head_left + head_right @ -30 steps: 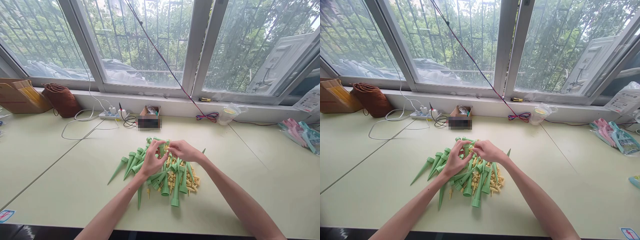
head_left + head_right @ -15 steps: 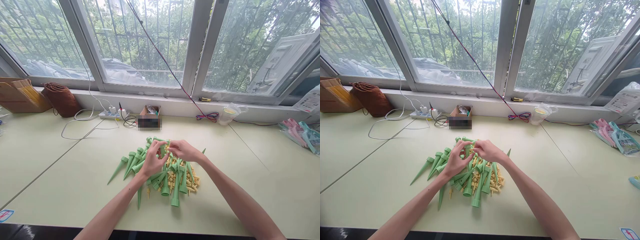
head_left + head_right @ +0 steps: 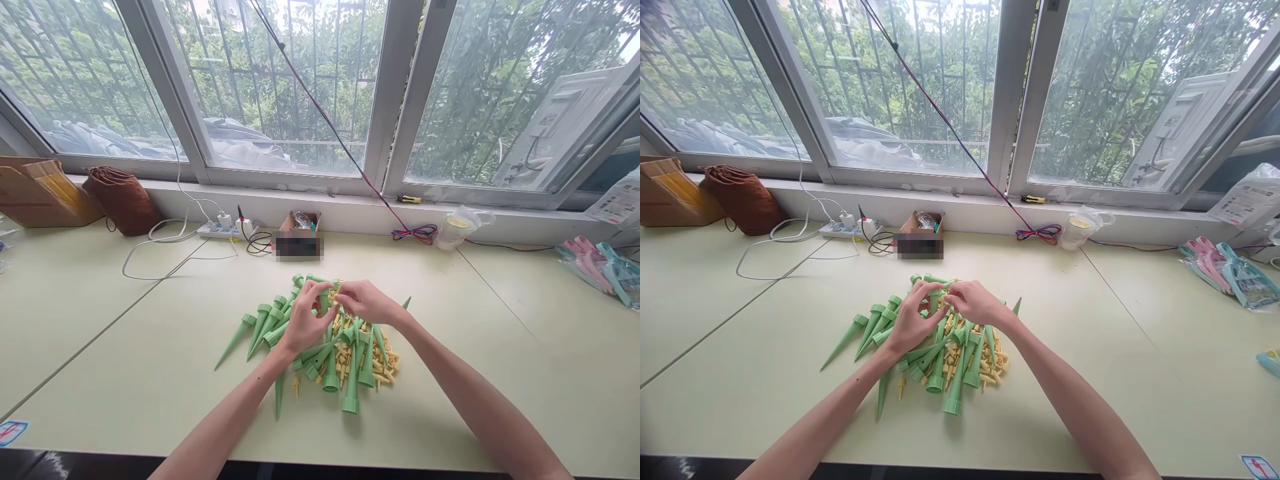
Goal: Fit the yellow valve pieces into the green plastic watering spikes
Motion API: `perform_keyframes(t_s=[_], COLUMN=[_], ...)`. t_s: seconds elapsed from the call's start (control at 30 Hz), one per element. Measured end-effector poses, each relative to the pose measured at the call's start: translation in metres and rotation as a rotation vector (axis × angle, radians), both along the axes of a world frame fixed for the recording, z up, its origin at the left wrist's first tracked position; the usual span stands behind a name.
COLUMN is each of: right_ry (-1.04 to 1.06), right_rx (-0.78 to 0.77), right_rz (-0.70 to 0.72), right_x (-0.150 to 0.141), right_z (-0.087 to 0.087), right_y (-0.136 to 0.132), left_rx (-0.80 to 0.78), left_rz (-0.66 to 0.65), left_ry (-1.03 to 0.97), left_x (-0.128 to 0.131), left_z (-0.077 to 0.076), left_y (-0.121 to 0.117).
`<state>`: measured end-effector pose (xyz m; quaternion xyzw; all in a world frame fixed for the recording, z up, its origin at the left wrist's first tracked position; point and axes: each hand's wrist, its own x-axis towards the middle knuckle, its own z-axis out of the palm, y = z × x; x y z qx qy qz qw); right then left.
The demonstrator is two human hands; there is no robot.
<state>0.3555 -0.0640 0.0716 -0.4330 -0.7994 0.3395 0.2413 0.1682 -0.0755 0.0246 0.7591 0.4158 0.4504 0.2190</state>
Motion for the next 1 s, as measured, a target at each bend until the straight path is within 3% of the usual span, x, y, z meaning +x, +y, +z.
perform_keyframes(t_s=[0.63, 1.0], right_ry=[0.017, 0.034], right_rx=[-0.006, 0.073], right_rz=[0.007, -0.009], right_x=[0.003, 0.001], right_z=[-0.005, -0.011], right_y=[0.004, 0.005], left_rx=[-0.019, -0.014], left_rz=[-0.013, -0.004], left_ry=[-0.004, 0.010], left_x=[0.000, -0.001], left_z=[0.000, -0.001], left_y=[-0.001, -0.001])
